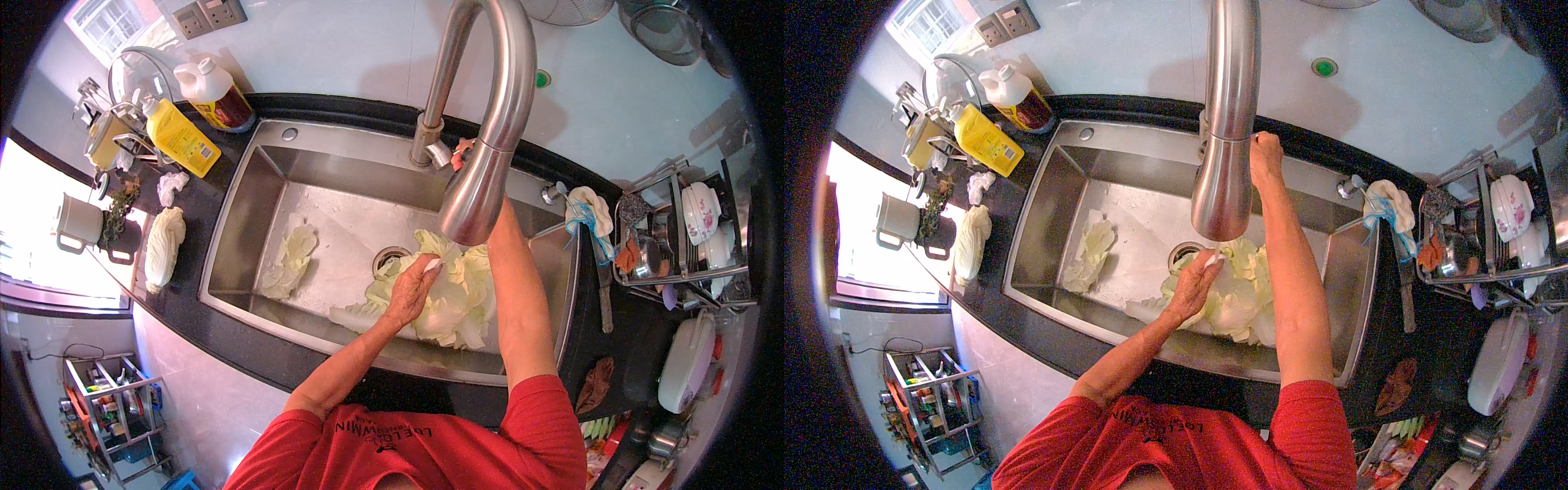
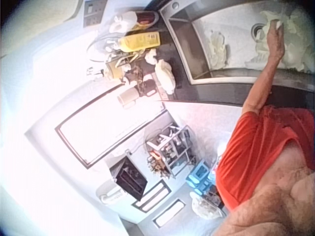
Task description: The person stands at a kitchen sink and removes outer leaves from a head of cabbage, placing them into the sink. They then rinse the cabbage leaves under running water from the faucet, handling them one by one and separating them into the sink basin.
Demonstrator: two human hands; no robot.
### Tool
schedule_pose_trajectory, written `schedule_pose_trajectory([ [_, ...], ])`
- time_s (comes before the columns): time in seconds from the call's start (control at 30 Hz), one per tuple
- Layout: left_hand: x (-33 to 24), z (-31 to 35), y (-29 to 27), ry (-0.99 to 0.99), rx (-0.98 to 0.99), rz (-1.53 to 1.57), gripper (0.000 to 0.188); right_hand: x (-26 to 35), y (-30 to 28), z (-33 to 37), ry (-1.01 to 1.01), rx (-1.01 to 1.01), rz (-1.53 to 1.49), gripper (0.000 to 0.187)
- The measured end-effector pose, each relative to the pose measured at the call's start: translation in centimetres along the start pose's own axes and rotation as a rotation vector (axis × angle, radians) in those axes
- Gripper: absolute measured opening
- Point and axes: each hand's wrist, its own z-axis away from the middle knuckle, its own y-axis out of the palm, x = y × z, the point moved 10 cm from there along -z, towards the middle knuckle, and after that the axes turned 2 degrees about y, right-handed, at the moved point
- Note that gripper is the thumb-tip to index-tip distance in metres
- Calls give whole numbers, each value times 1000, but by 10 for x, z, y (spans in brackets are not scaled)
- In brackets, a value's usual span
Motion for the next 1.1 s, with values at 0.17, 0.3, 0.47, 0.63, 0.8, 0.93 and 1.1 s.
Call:
schedule_pose_trajectory([
  [0.17,-2,-1,0,-17,3,-15,17,-9,-1,-6,-11,40,-127,35],
  [0.3,1,-1,-1,-1,-4,-19,18,-17,2,-10,17,95,-190,35],
  [0.47,5,-5,-4,-10,-23,6,19,-21,3,-13,15,75,-84,33],
  [0.63,0,-13,-3,-12,-7,4,20,-29,6,-11,112,95,-139,31],
  [0.8,15,-13,-8,21,-148,158,21,-1,12,28,179,44,-460,28],
  [0.93,10,-12,-14,62,-212,207,19,7,2,106,-110,66,-301,35],
  [1.1,30,-16,1,-83,-63,353,15,5,37,201,-292,232,271,21],
])
